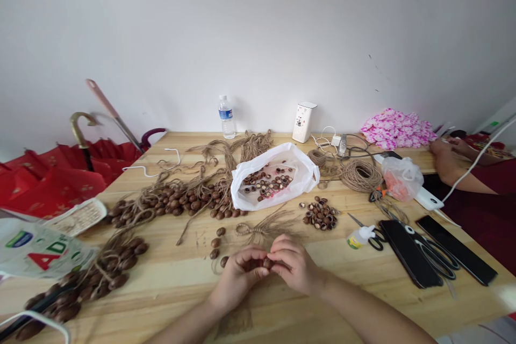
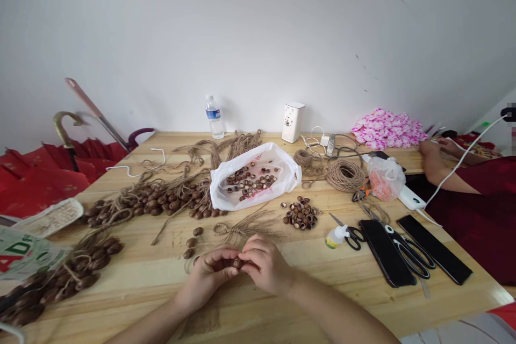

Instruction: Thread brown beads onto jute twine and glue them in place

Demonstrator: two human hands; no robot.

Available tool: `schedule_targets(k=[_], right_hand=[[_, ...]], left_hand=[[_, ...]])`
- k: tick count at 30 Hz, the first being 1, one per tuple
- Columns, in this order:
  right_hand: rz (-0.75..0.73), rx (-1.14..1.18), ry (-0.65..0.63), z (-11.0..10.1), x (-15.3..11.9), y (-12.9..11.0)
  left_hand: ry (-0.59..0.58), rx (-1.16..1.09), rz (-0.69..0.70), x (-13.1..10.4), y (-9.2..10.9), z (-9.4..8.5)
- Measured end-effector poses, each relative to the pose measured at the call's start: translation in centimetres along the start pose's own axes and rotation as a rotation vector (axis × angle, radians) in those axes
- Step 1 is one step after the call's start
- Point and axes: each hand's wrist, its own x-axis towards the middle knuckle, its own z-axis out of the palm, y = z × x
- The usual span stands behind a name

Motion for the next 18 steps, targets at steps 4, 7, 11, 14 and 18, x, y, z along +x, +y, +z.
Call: schedule_targets(k=[4,7,11,14,18], right_hand=[[-0.01,0.004,0.008,0.09,-0.05,0.1],[-0.016,0.012,0.008,0.16,-0.07,0.16],[-0.013,0.009,0.001,0.2,-0.07,0.13],[0.002,-0.018,-0.015,0.09,0.02,-0.1],[0.054,-0.089,-0.024,-0.23,0.27,-0.64]], left_hand=[[0.001,-0.003,-0.02,-0.01,0.03,0.03],[0.002,-0.006,-0.03,-0.03,-0.06,0.02],[0.01,-0.032,-0.055,-0.05,-0.08,-0.05],[-0.003,-0.067,-0.088,-0.1,0.07,-0.15],[-0.019,-0.18,-0.165,-0.27,0.2,-0.17]])
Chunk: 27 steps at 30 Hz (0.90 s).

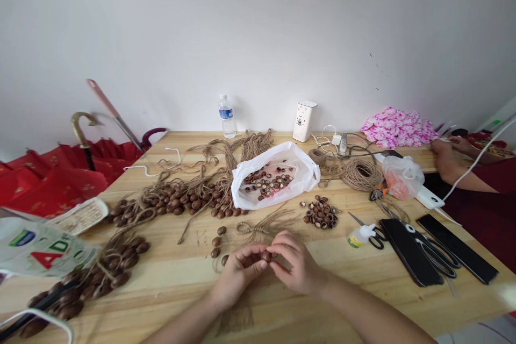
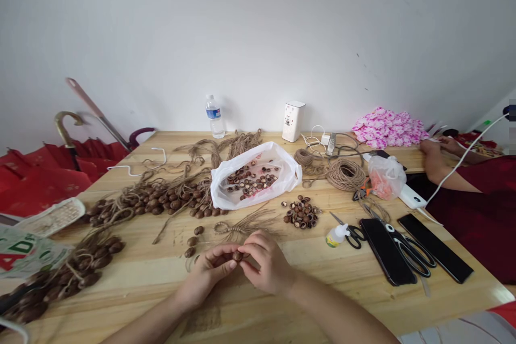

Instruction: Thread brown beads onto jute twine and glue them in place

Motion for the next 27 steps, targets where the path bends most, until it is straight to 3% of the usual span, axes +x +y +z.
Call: schedule_targets(k=[9,27], right_hand=[[0.04,-0.01,-0.001,0.16,-0.36,-0.09],[0.081,-0.02,-0.009,-0.1,-0.3,0.28]], left_hand=[[-0.044,-0.366,-0.136,0.24,0.35,0.48],[-0.102,-0.576,-0.212,0.64,0.09,-0.15]])
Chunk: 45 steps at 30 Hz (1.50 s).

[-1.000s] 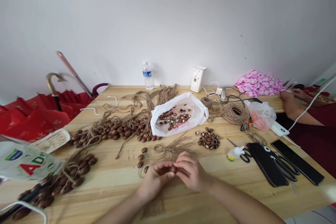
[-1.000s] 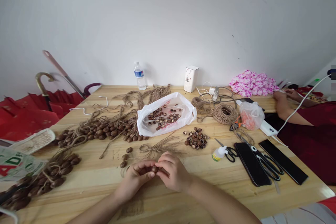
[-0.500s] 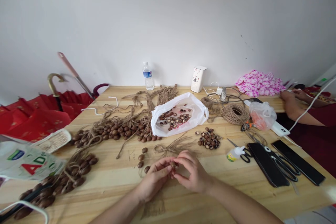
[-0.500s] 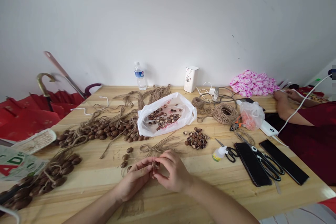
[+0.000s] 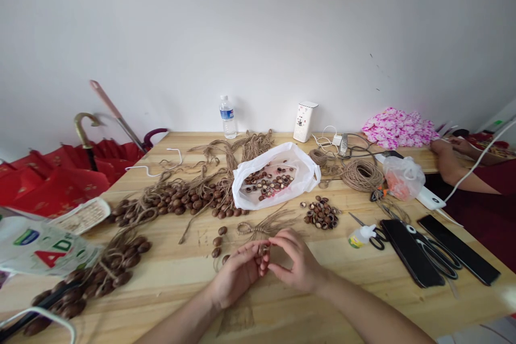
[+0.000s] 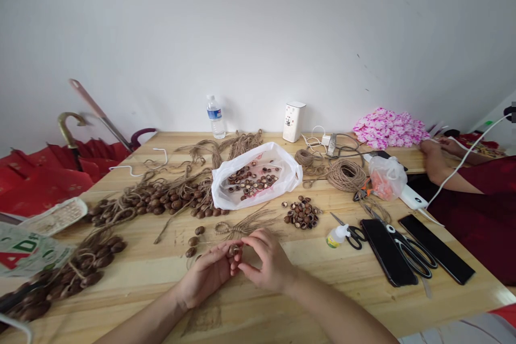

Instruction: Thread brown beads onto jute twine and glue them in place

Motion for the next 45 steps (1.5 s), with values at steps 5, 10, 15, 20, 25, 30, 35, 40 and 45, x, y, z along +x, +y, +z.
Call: schedule_targets(k=[5,10,15,20,25,30,35,40,45], right_hand=[[0.009,-0.02,-0.009,-0.04,0.01,0.22],[0.015,-0.03,-0.009,-0.01,-0.02,0.29],[0.029,-0.036,-0.028,0.03,-0.05,0.42],[0.038,-0.027,-0.036,0.03,-0.12,0.52],[0.044,-0.021,-0.033,0.15,-0.26,0.69],[0.041,-0.023,-0.036,0.23,-0.31,0.78],[0.043,-0.023,-0.036,0.23,-0.28,0.77],[0.031,-0.027,-0.036,0.24,-0.3,0.82],[0.028,-0.033,-0.035,0.27,-0.34,0.84]], left_hand=[[-0.004,-0.02,-0.004,0.03,0.09,0.09],[0.005,-0.026,-0.001,0.06,0.15,0.17],[0.003,0.038,0.059,-0.07,0.1,0.23],[0.034,0.216,0.168,-0.23,-0.16,0.03],[0.087,0.314,0.169,-0.29,-0.16,0.14],[0.091,0.302,0.164,-0.36,-0.16,0.28],[0.083,0.312,0.162,-0.2,-0.18,0.1],[0.076,0.3,0.169,-0.11,-0.29,-0.02],[0.072,0.313,0.175,-0.2,-0.4,-0.2]])
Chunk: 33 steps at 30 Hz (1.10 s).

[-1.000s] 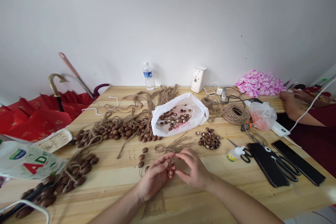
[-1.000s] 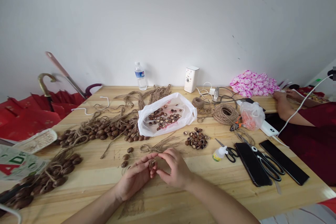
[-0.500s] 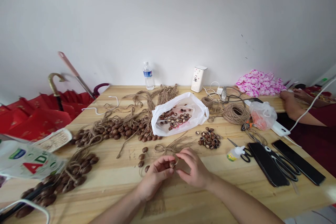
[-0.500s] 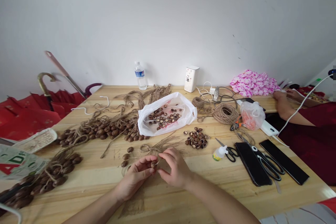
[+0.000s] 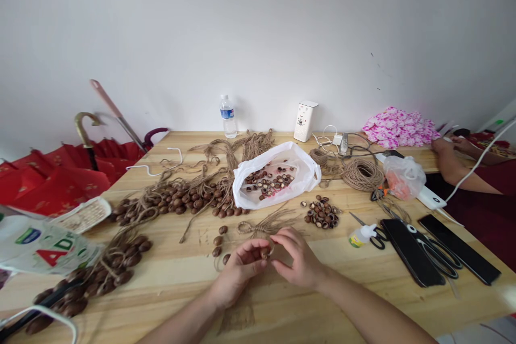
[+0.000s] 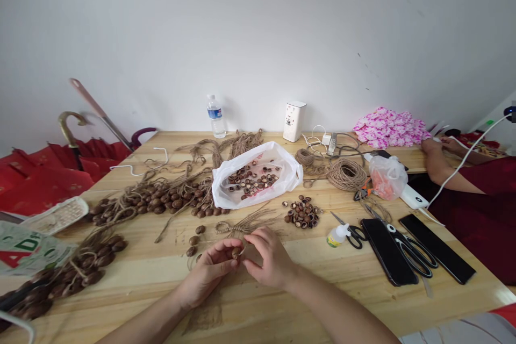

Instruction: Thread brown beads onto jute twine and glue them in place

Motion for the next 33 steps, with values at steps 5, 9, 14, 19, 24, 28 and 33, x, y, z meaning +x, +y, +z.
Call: schedule_targets(k=[5,9,14,19,24,28,33], right_hand=[[-0.006,0.0,0.0,-0.03,0.01,-0.02],[0.004,0.006,-0.017,0.01,-0.02,0.05],[0.005,0.009,-0.027,0.13,-0.06,0.21],[0.009,0.008,-0.03,0.18,-0.11,0.28],[0.007,0.011,-0.037,0.28,-0.18,0.42],[0.009,0.009,-0.036,0.29,-0.17,0.47],[0.001,0.023,-0.028,0.02,-0.02,0.16]], left_hand=[[-0.006,0.01,0.004,0.12,0.04,-0.06],[-0.008,0.012,0.002,0.06,0.02,-0.05],[-0.013,0.01,-0.001,-0.07,-0.08,-0.13],[-0.006,0.0,-0.016,-0.01,0.0,-0.03],[0.013,0.002,-0.038,-0.07,0.05,-0.02],[0.022,0.004,-0.044,-0.06,0.1,-0.02],[0.038,0.013,-0.052,0.0,0.24,0.14]])
